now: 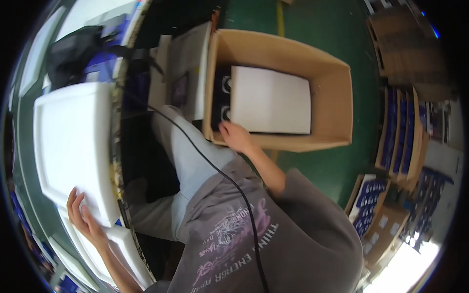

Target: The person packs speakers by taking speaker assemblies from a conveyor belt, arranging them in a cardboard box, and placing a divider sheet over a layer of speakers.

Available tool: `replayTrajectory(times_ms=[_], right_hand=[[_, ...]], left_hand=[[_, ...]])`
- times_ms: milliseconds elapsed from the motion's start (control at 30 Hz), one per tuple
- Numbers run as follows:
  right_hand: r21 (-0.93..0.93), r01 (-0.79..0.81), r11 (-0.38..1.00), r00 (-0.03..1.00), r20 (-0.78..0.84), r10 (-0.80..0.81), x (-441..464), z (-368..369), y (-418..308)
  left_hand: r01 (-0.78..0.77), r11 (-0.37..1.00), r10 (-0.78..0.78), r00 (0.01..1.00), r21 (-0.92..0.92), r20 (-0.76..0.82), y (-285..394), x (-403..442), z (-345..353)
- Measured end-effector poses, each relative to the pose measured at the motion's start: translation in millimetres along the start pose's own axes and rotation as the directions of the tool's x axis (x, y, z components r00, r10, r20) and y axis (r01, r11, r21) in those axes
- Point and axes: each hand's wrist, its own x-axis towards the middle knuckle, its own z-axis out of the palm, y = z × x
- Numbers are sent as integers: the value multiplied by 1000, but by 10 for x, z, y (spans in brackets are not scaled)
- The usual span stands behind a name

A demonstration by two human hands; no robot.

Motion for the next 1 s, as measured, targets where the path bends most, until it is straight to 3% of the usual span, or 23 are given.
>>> replayTrajectory(times_ms=[100, 133, 200, 233, 267, 300, 367, 567, 767, 1000], right_hand=[[-30, -77, 997, 980, 182, 81, 8, 58, 78], [118, -27, 993, 993, 119, 13, 56, 63, 66], [127, -65, 990, 983, 180, 41, 285, 58, 156], [106, -30, 994, 992, 124, 17, 321, 87, 77], [-26, 187, 982, 977, 110, -183, 544, 280, 468], [-22, 224, 974, 947, 241, -212, 585, 188, 152], [-55, 305, 951, 896, 355, -267, 704, 178, -229], [-88, 488, 869, 773, 507, -382, 1020, 409, -979], [-63, 543, 837, 734, 519, -438, 1430, 525, -1346], [-28, 550, 834, 751, 452, -481, 1908, 544, -1595]], left_hand=[[-44, 998, 42, 997, -47, -58, -19, 6, -15], [-55, 998, 53, 996, -33, -72, 8, 28, -56], [-99, 989, 82, 986, -113, -142, -40, 36, -49], [-113, 983, 92, 986, -146, -140, -79, 20, -61], [-143, 976, 117, 980, -163, -161, -155, 5, -39], [-135, 974, 106, 981, -181, -159, -162, 0, -84], [-155, 969, 125, 979, -192, -159, -227, -47, -87], [-191, 969, 149, 957, -155, -251, -311, -210, 34], [-194, 971, 139, 934, -143, -329, -250, -167, 85], [-169, 973, 115, 947, -159, -299, -222, -144, 32]])
